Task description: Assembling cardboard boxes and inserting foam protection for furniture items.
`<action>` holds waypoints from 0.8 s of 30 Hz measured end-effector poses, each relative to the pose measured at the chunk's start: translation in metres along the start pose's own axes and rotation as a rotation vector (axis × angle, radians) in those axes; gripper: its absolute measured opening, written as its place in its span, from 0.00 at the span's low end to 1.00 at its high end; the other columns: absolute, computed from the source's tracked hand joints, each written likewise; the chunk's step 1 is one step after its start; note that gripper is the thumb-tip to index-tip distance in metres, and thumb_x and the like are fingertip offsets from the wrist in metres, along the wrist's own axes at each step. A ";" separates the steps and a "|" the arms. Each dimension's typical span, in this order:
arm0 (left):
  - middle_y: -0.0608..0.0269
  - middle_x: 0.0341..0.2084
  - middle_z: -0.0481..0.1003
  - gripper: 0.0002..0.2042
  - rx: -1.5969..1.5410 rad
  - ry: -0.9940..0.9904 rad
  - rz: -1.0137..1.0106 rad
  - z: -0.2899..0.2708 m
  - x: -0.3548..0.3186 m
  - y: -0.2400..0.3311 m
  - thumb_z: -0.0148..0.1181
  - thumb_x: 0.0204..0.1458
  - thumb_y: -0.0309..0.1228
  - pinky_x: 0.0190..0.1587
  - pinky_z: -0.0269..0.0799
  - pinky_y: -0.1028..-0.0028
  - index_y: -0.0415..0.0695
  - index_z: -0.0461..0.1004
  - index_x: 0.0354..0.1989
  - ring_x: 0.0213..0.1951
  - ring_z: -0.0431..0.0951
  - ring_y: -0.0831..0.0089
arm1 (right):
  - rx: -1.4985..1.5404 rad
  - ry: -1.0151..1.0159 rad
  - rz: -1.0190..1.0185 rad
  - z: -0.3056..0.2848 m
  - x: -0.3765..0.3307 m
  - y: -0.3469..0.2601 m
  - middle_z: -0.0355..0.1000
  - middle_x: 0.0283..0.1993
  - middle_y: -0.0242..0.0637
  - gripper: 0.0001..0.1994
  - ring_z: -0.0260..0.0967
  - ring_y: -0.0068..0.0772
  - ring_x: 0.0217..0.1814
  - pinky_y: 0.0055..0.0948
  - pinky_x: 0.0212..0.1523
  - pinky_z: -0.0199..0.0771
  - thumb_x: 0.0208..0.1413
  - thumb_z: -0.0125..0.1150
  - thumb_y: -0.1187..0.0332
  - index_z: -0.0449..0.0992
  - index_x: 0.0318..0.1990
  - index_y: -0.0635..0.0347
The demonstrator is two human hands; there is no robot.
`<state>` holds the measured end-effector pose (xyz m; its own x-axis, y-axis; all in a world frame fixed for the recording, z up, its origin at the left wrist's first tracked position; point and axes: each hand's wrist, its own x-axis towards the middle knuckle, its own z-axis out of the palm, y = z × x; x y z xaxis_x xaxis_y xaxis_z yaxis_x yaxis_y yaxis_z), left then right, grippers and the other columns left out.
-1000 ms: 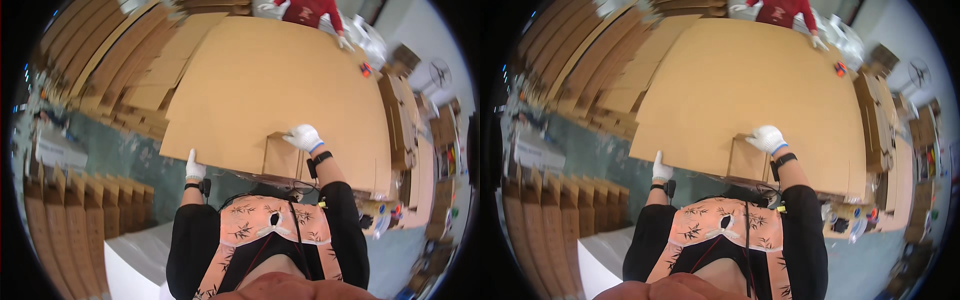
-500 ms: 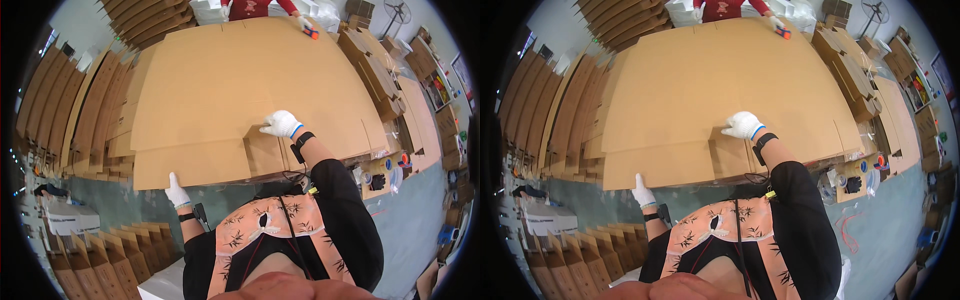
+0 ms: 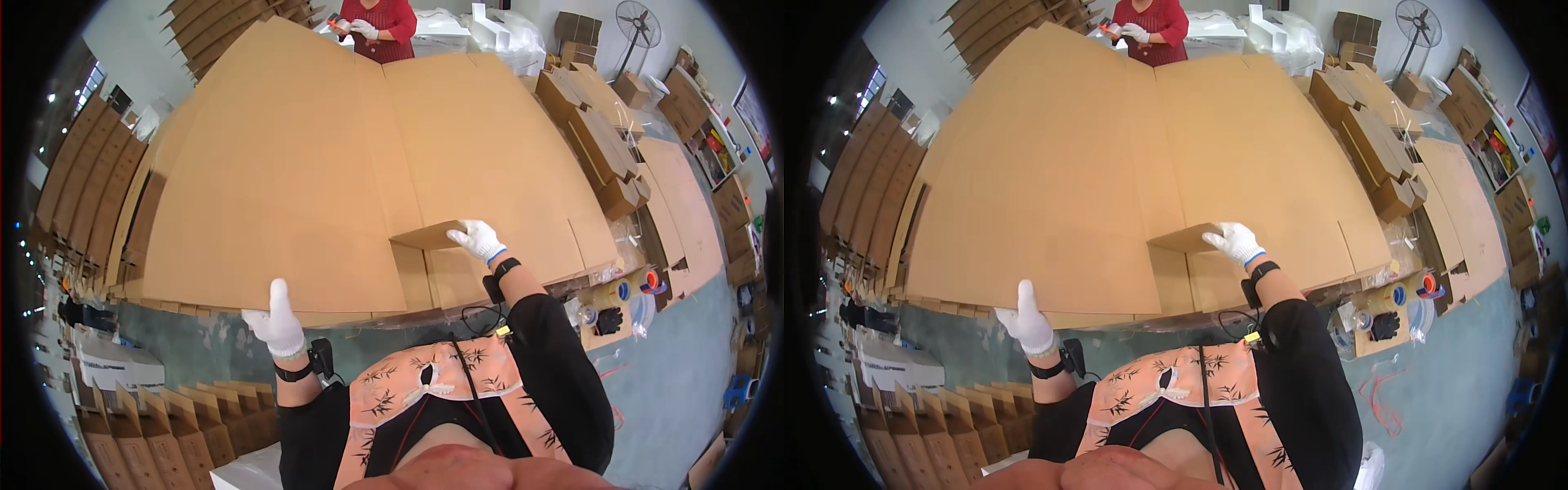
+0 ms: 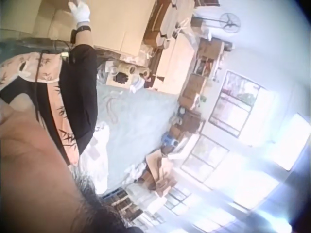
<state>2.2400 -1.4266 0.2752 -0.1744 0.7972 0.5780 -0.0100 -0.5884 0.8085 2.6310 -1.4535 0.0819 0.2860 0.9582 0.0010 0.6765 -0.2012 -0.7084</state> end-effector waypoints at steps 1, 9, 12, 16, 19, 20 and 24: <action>0.58 0.42 0.79 0.11 0.001 0.004 0.008 0.022 -0.005 0.015 0.61 0.55 0.19 0.47 0.74 0.69 0.33 0.76 0.47 0.41 0.79 0.68 | 0.001 0.002 -0.009 -0.004 -0.006 0.011 0.79 0.50 0.52 0.29 0.75 0.55 0.55 0.44 0.56 0.74 0.59 0.59 0.41 0.79 0.54 0.57; 0.41 0.48 0.78 0.32 0.581 -0.649 0.685 0.241 -0.077 0.119 0.72 0.39 0.32 0.49 0.76 0.60 0.30 0.75 0.55 0.46 0.81 0.49 | 0.153 -0.066 0.139 -0.006 -0.030 0.119 0.75 0.56 0.58 0.34 0.72 0.56 0.60 0.44 0.58 0.73 0.59 0.60 0.39 0.75 0.56 0.63; 0.40 0.54 0.76 0.32 0.349 -0.884 0.852 0.327 -0.116 0.129 0.71 0.39 0.33 0.55 0.75 0.60 0.35 0.75 0.57 0.52 0.80 0.50 | 0.170 -0.122 0.103 -0.014 -0.041 0.152 0.74 0.56 0.57 0.34 0.71 0.56 0.60 0.44 0.59 0.72 0.58 0.61 0.39 0.74 0.56 0.63; 0.43 0.58 0.72 0.33 0.374 -1.176 0.974 0.392 -0.204 0.065 0.68 0.45 0.41 0.64 0.69 0.59 0.42 0.72 0.62 0.59 0.75 0.52 | 0.184 -0.123 0.064 -0.034 -0.055 0.180 0.74 0.56 0.56 0.34 0.71 0.55 0.61 0.44 0.59 0.72 0.57 0.62 0.40 0.74 0.57 0.62; 0.48 0.55 0.75 0.27 0.104 -1.494 0.863 0.413 -0.205 -0.009 0.67 0.50 0.44 0.62 0.71 0.58 0.41 0.75 0.56 0.57 0.75 0.52 | 0.195 -0.092 0.064 -0.049 -0.059 0.203 0.74 0.57 0.55 0.34 0.71 0.54 0.61 0.44 0.60 0.71 0.56 0.63 0.40 0.73 0.57 0.61; 0.50 0.52 0.76 0.24 0.119 -1.526 0.759 0.418 -0.187 -0.017 0.67 0.49 0.44 0.59 0.72 0.56 0.41 0.76 0.51 0.56 0.76 0.52 | 0.200 -0.071 0.068 -0.056 -0.057 0.211 0.73 0.57 0.55 0.34 0.71 0.54 0.61 0.44 0.60 0.71 0.55 0.64 0.40 0.73 0.57 0.61; 0.44 0.48 0.75 0.27 0.895 -0.960 0.494 0.399 -0.112 -0.072 0.68 0.48 0.47 0.57 0.71 0.56 0.38 0.74 0.49 0.53 0.74 0.46 | 0.197 0.034 0.119 -0.079 -0.067 0.252 0.73 0.57 0.54 0.34 0.70 0.53 0.61 0.44 0.60 0.70 0.54 0.65 0.40 0.72 0.58 0.60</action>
<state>2.6531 -1.4197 0.1961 0.7603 0.5303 0.3750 0.5404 -0.8368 0.0879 2.8359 -1.5840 -0.0411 0.3808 0.9221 -0.0690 0.4920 -0.2653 -0.8292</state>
